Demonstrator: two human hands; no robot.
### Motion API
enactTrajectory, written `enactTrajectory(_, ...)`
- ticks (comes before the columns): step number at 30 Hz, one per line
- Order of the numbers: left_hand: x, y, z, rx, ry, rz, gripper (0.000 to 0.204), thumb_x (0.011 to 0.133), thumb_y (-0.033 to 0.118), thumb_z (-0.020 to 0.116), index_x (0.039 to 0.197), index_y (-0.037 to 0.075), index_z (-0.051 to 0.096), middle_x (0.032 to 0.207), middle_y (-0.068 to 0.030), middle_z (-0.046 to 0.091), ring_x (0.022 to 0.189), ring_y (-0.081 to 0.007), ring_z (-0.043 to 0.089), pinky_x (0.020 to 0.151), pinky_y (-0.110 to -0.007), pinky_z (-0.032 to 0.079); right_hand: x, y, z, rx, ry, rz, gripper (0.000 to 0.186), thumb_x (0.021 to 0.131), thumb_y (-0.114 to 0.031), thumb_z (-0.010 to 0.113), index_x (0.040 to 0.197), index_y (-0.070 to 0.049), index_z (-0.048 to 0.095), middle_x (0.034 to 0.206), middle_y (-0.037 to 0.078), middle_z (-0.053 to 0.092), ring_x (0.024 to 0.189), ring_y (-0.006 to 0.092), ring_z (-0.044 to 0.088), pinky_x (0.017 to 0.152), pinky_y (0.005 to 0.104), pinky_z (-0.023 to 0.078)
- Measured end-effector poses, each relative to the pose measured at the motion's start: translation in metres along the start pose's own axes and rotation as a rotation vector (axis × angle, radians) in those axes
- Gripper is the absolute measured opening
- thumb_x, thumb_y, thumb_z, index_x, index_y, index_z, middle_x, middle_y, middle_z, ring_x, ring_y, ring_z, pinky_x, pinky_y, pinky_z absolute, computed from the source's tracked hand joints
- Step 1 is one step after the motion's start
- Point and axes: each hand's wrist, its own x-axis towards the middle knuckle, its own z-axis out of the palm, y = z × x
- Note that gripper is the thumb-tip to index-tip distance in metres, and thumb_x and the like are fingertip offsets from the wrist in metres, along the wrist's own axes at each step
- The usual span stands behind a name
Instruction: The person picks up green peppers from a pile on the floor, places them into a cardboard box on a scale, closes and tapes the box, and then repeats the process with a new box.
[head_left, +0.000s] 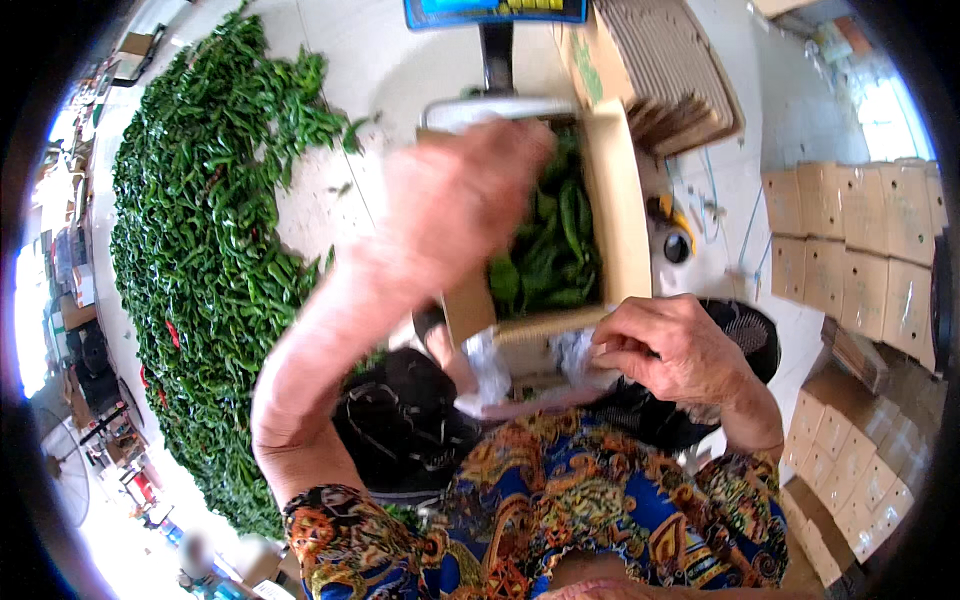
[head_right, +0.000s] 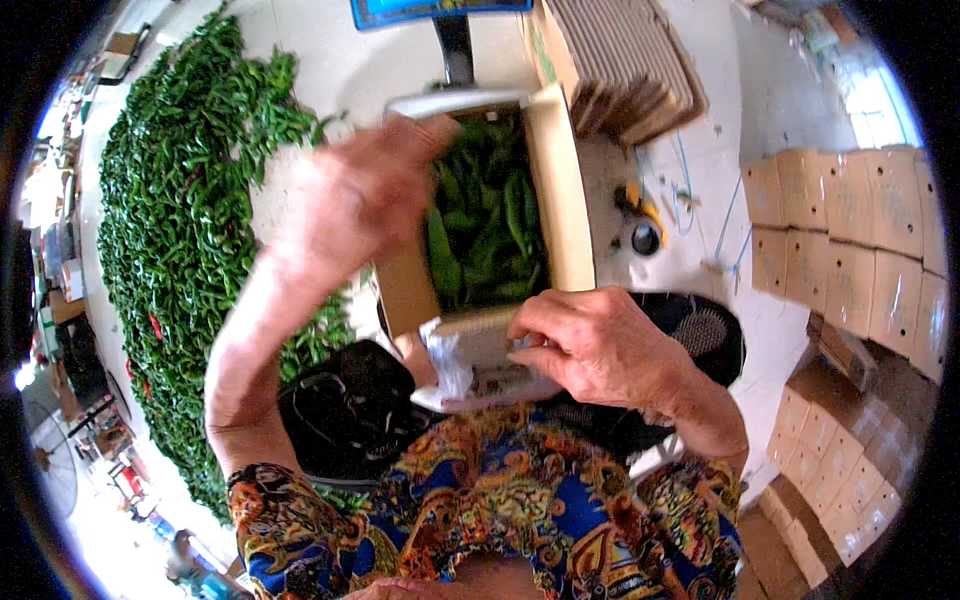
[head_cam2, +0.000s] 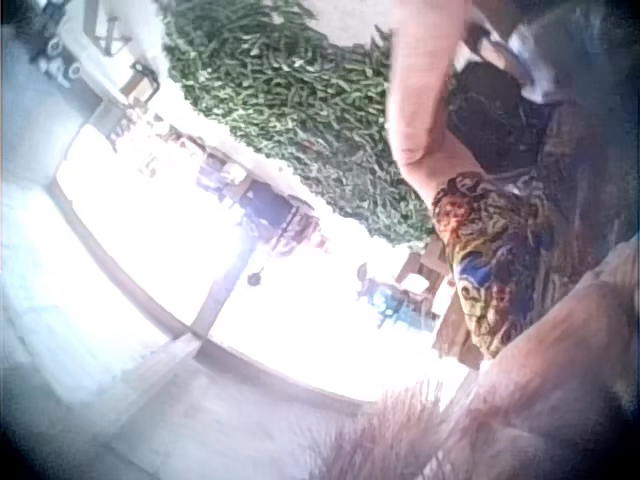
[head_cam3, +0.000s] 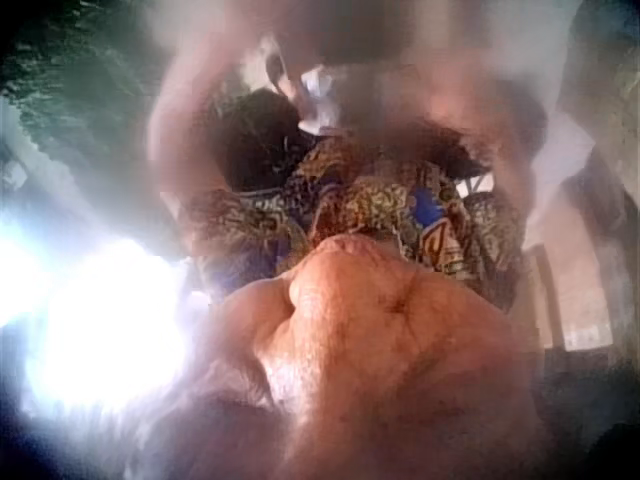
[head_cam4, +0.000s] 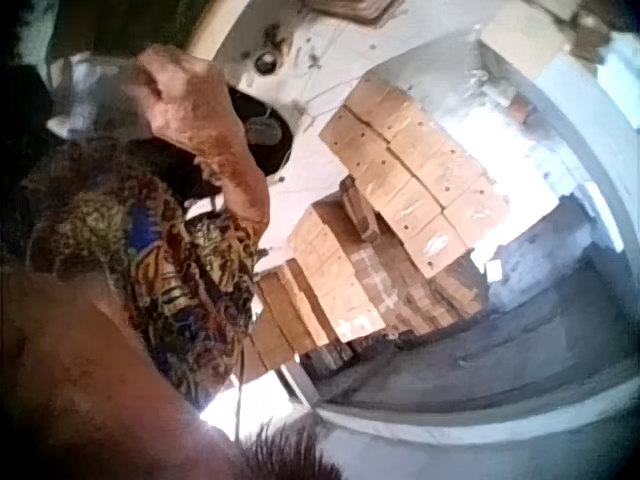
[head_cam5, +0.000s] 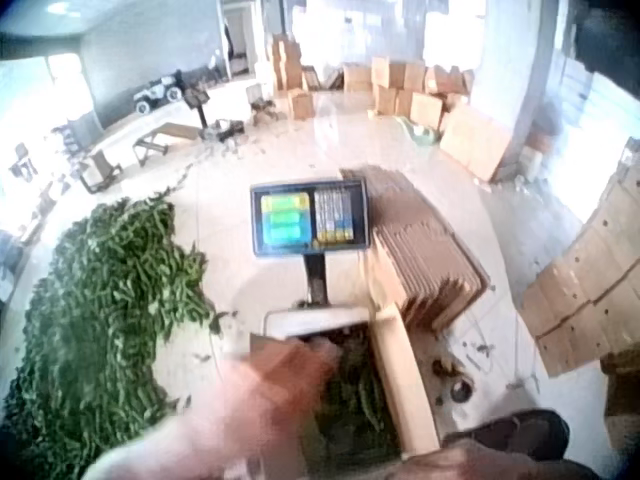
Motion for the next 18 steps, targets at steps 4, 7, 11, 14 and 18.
enactTrajectory(4, -0.056, -0.055, -0.042, 0.489, -0.352, -0.451, 0.037, 0.090, 0.005, 0.059, 0.127, 0.012, 0.060, 0.100, -0.0126, 0.068, 0.089, -0.0249, 0.070, 0.074, -0.038, 0.061, -0.027, 0.001, 0.040, -0.099, -0.076, -0.059, 0.017, 0.080, -0.009, 0.073, 0.090, -0.001, 0.062, 0.080, 0.011, 0.062, 0.075, 0.0291, 0.067, 0.067, 0.0383, 0.054)
enactTrajectory(7, -0.082, -0.071, -0.057, 0.519, -0.471, -0.410, 0.057, 0.086, 0.013, 0.069, 0.139, 0.010, 0.051, 0.128, -0.0157, 0.060, 0.119, -0.0351, 0.058, 0.095, -0.045, 0.051, -0.037, 0.015, 0.070, -0.242, 0.069, -0.107, 0.020, 0.079, -0.006, 0.067, 0.096, 0.002, 0.060, 0.103, 0.016, 0.061, 0.091, 0.0300, 0.065, 0.076, 0.0402, 0.054)
enactTrajectory(11, -0.052, -0.048, -0.012, -0.015, -0.083, -0.281, 0.056, 0.092, 0.019, 0.066, 0.144, 0.010, 0.047, 0.139, -0.0156, 0.055, 0.132, -0.0339, 0.050, 0.109, -0.047, 0.041, -0.036, 0.036, 0.096, -0.493, 0.210, -0.145, 0.038, 0.079, -0.007, 0.062, 0.114, 0.008, 0.060, 0.118, 0.020, 0.059, 0.108, 0.0324, 0.060, 0.093, 0.0382, 0.051)
enactTrajectory(14, 0.002, -0.041, 0.044, 0.263, 0.045, 0.038, 0.057, 0.097, 0.027, 0.061, 0.147, 0.009, 0.042, 0.138, -0.0162, 0.056, 0.132, -0.0343, 0.049, 0.111, -0.050, 0.036, -0.036, 0.044, 0.108, -0.615, 0.240, -0.178, 0.045, 0.079, -0.007, 0.062, 0.121, 0.010, 0.059, 0.122, 0.018, 0.058, 0.113, 0.0323, 0.059, 0.096, 0.0383, 0.051)
enactTrajectory(18, 0.011, -0.034, 0.078, 0.133, -0.113, 0.052, 0.065, 0.096, 0.036, 0.062, 0.149, 0.008, 0.038, 0.141, -0.0179, 0.052, 0.131, -0.0335, 0.050, 0.112, -0.050, 0.035, -0.030, 0.057, 0.120, -0.801, 0.244, -0.075, 0.048, 0.083, -0.009, 0.063, 0.127, 0.009, 0.058, 0.148, 0.016, 0.042, 0.138, 0.0306, 0.041, 0.104, 0.0364, 0.047)
